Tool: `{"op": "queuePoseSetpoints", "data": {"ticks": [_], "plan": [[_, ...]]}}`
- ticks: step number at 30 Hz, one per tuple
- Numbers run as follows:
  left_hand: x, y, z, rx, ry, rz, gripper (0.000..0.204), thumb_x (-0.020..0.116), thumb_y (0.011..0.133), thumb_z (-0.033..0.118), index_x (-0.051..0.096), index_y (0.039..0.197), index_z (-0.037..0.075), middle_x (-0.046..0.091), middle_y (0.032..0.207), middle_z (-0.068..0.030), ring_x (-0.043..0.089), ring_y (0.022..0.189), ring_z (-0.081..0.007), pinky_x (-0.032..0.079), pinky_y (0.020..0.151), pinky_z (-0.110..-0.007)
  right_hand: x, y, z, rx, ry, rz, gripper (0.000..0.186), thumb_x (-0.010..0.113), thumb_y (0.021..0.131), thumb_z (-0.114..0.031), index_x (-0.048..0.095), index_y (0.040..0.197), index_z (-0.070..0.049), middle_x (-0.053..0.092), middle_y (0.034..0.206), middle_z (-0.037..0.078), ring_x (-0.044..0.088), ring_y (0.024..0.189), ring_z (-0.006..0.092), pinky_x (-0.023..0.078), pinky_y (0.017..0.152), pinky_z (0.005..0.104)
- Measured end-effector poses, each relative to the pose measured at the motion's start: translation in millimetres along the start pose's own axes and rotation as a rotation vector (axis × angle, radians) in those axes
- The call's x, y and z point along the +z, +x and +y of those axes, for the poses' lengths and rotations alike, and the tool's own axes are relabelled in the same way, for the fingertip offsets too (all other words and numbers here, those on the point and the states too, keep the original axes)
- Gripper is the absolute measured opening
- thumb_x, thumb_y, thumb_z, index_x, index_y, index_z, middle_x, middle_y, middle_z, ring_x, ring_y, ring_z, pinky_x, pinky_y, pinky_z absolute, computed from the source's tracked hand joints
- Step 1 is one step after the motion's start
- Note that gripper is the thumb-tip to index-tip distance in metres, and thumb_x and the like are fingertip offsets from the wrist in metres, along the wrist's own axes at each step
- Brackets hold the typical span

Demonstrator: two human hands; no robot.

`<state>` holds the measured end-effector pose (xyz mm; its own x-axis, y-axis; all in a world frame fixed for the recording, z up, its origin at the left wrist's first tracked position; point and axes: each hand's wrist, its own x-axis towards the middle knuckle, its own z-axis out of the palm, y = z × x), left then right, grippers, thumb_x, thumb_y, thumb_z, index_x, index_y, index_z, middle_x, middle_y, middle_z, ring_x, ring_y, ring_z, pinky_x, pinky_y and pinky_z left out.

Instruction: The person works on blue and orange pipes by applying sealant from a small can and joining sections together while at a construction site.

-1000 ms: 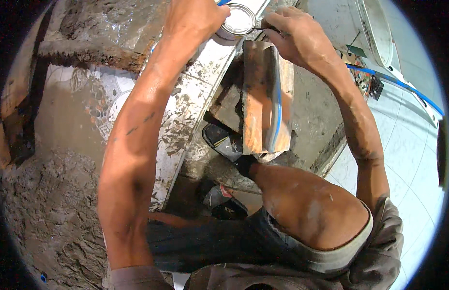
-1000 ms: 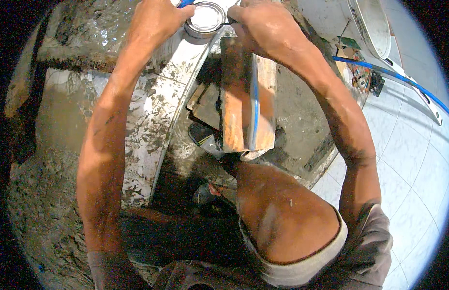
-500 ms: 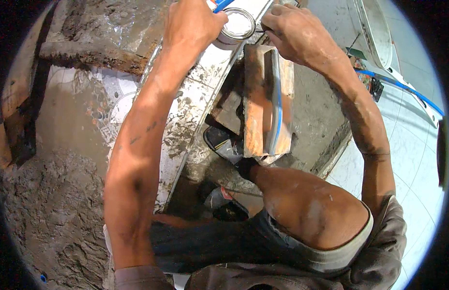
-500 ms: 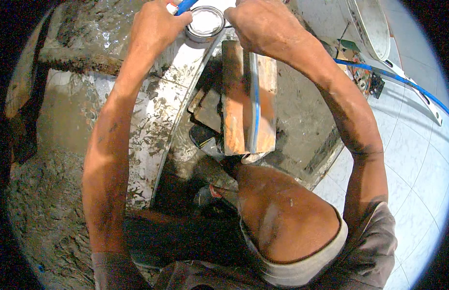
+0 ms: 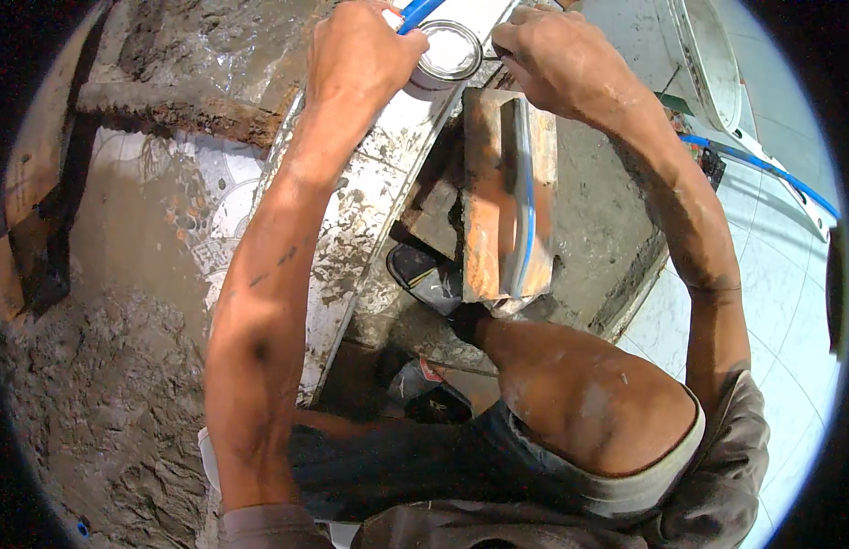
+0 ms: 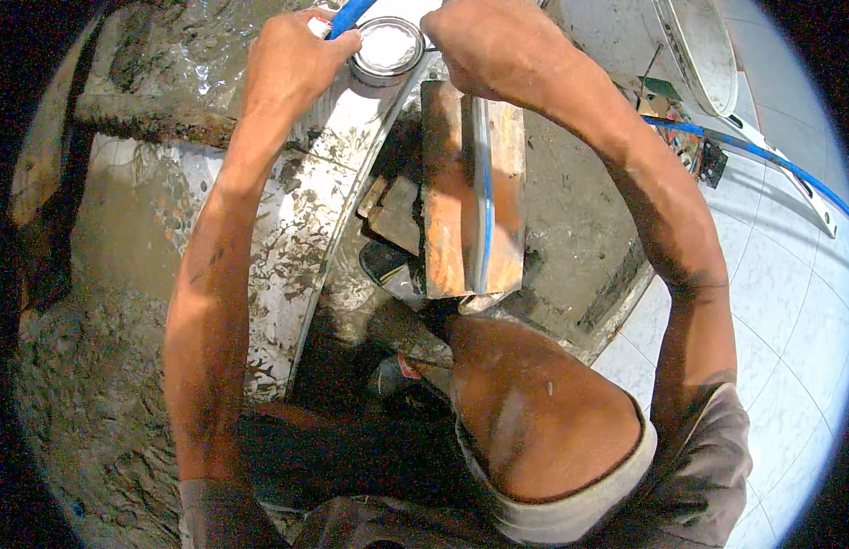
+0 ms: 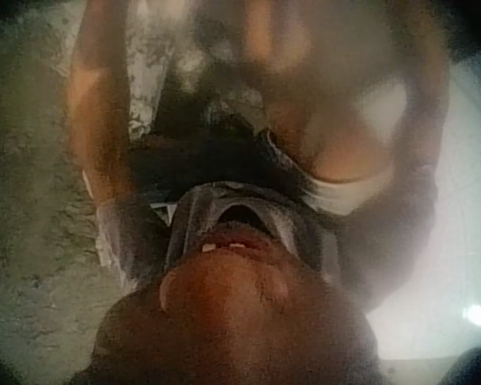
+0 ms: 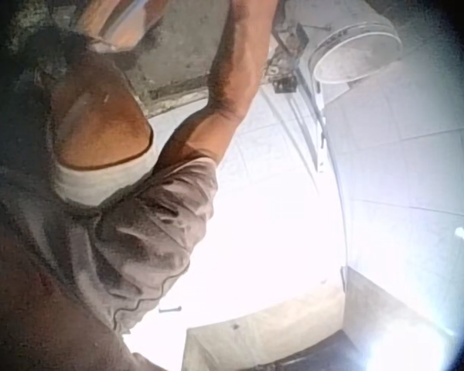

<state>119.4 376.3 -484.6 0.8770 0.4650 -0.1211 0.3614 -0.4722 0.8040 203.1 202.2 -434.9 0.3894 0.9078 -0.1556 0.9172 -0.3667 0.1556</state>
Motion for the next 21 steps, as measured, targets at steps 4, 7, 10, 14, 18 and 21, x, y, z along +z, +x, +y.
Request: {"op": "queuePoseSetpoints", "data": {"ticks": [4,7,10,14,18,21], "plan": [[-1,2,0,0.014,-0.014,-0.008,0.022,0.068,0.073,0.014,0.072,0.09,0.001,0.069,0.079,-0.0234,0.069,0.079,-0.0367,0.052,0.071,-0.043,-10,4,6,-0.002,0.09,-0.081,0.011,0.062,0.074,-0.007,0.063,0.074,0.004,0.063,0.074,0.022,0.065,0.073,0.0371,0.051,0.064,0.0447],[15,17,-33,0.179,0.099,-0.005,0.033,0.073,0.076,0.035,0.074,0.094,0.007,0.067,0.065,-0.0114,0.066,0.061,-0.0204,0.051,0.061,-0.035,-10,8,4,-0.026,0.068,-0.075,0.011,0.063,0.072,-0.007,0.064,0.073,0.004,0.063,0.073,0.023,0.066,0.072,0.0372,0.052,0.063,0.0451],[19,17,-35,0.181,0.112,-0.001,0.032,0.073,0.073,0.035,0.075,0.094,0.011,0.069,0.068,-0.0136,0.069,0.064,-0.0247,0.053,0.065,-0.036,-16,17,-2,-0.073,0.034,-0.095,0.011,0.064,0.071,-0.006,0.064,0.069,0.005,0.062,0.069,0.025,0.066,0.069,0.0376,0.051,0.061,0.0452],[18,12,-33,0.147,0.08,0.025,0.033,0.073,0.074,0.035,0.075,0.095,0.01,0.069,0.068,-0.0138,0.069,0.064,-0.025,0.053,0.064,-0.037,-11,29,7,-0.167,0.086,-0.195,0.011,0.064,0.068,-0.004,0.064,0.063,0.006,0.061,0.064,0.026,0.065,0.063,0.0387,0.051,0.058,0.045],[18,5,-32,0.169,0.039,0.077,0.035,0.073,0.073,0.035,0.075,0.094,0.008,0.068,0.066,-0.015,0.069,0.064,-0.0255,0.053,0.063,-0.038,0,24,20,0.239,0.396,-0.402,0.021,0.063,0.08,-0.012,0.069,0.094,0.003,0.069,0.087,0.018,0.068,0.078,0.0262,0.053,0.075,0.0392],[23,-2,-21,0.131,-0.104,0.052,0.027,0.069,0.072,0.023,0.074,0.09,0.002,0.068,0.078,-0.0232,0.068,0.078,-0.0405,0.053,0.075,-0.044,26,4,27,0.26,0.617,-0.312,0.033,0.059,0.088,-0.025,0.069,0.098,0.004,0.07,0.085,0.017,0.066,0.076,0.0214,0.053,0.074,0.0348]]}}
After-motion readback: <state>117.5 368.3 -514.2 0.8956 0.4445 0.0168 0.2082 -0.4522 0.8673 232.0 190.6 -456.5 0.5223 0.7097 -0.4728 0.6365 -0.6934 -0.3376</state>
